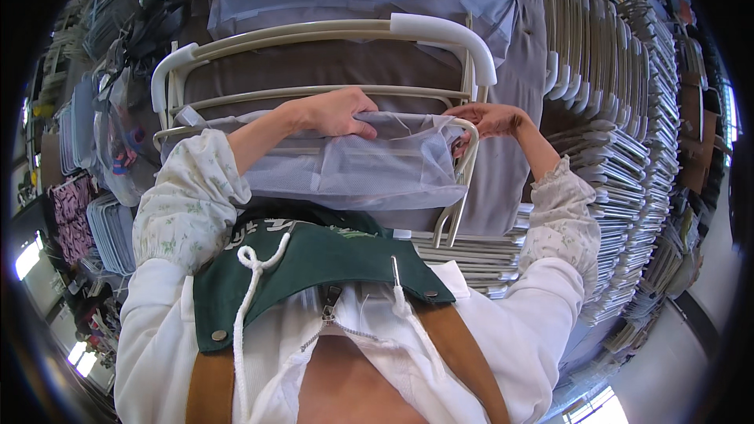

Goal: The person repeatedly picks up a folded metal chair, places it into a translucent plastic bag, and stacks the packaged chair with others. The process is repeated for several chairs in a warehouse setting.

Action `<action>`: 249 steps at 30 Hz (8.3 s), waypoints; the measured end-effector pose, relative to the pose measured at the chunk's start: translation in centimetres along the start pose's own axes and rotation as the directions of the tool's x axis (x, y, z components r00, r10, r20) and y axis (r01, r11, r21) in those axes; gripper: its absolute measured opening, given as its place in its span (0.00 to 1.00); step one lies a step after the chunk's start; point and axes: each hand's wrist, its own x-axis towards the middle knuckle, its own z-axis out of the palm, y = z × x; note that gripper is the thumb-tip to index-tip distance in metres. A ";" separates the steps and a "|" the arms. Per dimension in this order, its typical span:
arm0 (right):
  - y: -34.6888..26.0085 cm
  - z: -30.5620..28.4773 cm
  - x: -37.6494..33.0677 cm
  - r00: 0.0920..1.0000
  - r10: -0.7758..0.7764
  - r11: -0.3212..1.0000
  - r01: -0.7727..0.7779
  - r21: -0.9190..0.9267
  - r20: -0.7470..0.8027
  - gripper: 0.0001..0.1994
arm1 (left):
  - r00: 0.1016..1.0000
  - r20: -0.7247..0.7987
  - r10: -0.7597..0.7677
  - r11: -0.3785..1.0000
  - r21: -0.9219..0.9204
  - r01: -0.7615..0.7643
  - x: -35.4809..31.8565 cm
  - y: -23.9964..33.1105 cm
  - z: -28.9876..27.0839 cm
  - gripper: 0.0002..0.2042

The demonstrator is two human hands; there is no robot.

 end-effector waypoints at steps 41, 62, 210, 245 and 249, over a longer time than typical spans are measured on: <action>12.3 12.3 -1.4 0.000 -1.000 0.020 -0.451 -0.892 -0.022 0.16 | 0.827 0.536 -0.169 0.877 -0.302 0.374 14.2 7.7 4.0 0.28; 10.8 8.0 -0.2 0.553 -0.490 0.870 0.265 -0.415 -0.674 0.12 | 0.986 0.165 -0.011 0.998 0.066 0.000 -5.1 -3.7 -4.8 0.14; -17.6 7.8 12.3 0.887 -0.001 0.545 -0.387 -0.744 -0.462 0.52 | 0.013 -0.958 0.286 0.853 0.261 0.452 -11.8 -18.1 9.5 0.02; 30.5 56.9 87.2 0.977 -0.119 0.254 -0.144 -0.956 -0.179 0.55 | -0.203 0.037 -0.978 0.187 -0.262 -0.947 -65.8 -75.1 39.8 0.18; 32.9 55.4 90.3 0.757 -0.621 0.140 -0.150 -0.979 -0.205 0.41 | -0.164 -0.073 -0.984 0.180 -0.375 -0.909 -62.9 -84.6 34.4 0.17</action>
